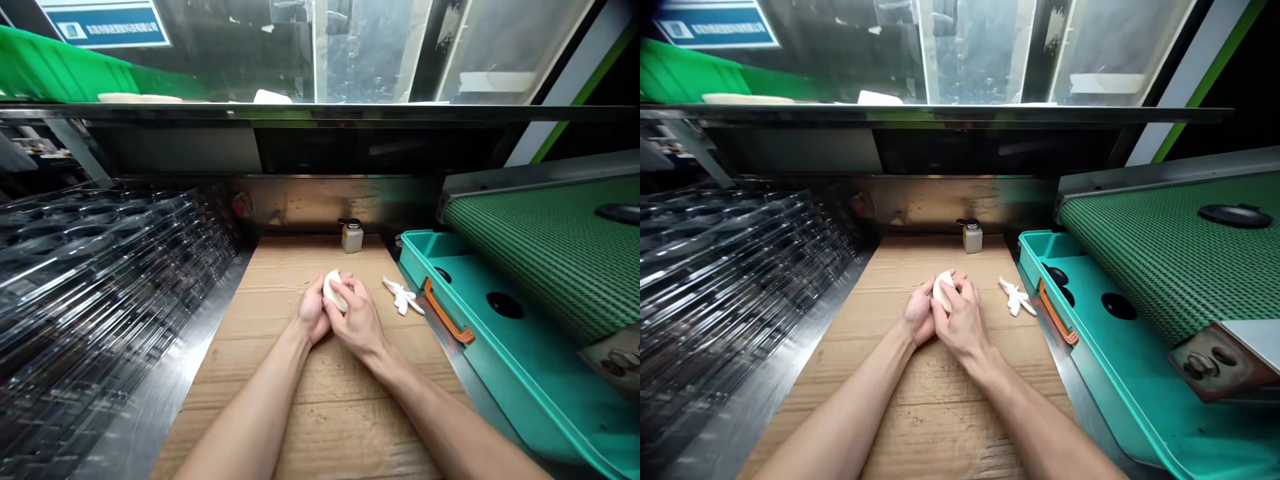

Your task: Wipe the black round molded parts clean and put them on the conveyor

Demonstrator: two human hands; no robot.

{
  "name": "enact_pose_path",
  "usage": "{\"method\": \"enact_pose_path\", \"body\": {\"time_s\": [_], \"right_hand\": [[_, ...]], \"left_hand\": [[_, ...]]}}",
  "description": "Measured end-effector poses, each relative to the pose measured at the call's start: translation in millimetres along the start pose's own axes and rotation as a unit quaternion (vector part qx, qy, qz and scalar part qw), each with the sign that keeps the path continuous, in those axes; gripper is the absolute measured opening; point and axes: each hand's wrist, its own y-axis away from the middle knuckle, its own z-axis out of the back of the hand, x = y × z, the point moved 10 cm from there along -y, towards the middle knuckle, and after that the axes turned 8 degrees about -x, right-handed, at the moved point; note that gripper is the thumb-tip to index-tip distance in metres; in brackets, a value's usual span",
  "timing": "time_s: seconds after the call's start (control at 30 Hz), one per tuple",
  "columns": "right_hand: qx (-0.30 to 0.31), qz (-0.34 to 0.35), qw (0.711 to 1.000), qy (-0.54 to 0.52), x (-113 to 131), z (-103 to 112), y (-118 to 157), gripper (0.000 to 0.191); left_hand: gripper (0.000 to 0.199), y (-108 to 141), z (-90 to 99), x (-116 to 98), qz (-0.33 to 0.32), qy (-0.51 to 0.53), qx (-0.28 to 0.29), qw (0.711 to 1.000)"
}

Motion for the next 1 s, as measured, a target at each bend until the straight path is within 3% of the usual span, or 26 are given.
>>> {"method": "enact_pose_path", "body": {"time_s": [0.13, 0.27, 0.37, 0.6, 0.73, 0.83, 1.0], "right_hand": [[-0.052, 0.001, 0.999, -0.015, -12, 25, -11, 0.041], [0.013, 0.094, 0.994, -0.054, 5, 17, -10, 0.039], [0.048, 0.118, 0.99, -0.054, 13, 9, -4, 0.035], [0.027, 0.101, 0.994, -0.039, 7, 15, -8, 0.038], [0.019, 0.099, 0.994, -0.043, 8, 20, -12, 0.038], [0.031, 0.101, 0.992, -0.066, 12, 17, -9, 0.039], [0.076, 0.109, 0.988, -0.085, 28, 0, 9, 0.042]], "left_hand": [[0.025, -1, 15.8, -20, -0.065, -0.057, -0.049, 0.995], [0.026, 3, 18.7, -34, -0.105, -0.122, -0.068, 0.985], [0.028, 6, 10.4, -33, -0.076, -0.137, -0.031, 0.987], [0.025, 17, -4.8, -38, -0.019, -0.067, 0.053, 0.996], [0.023, 21, -5.4, -43, -0.031, -0.077, 0.069, 0.994], [0.031, 15, 3.1, -43, -0.053, -0.12, 0.033, 0.991], [0.056, 3, 22.7, -37, -0.072, -0.131, -0.074, 0.986]]}}
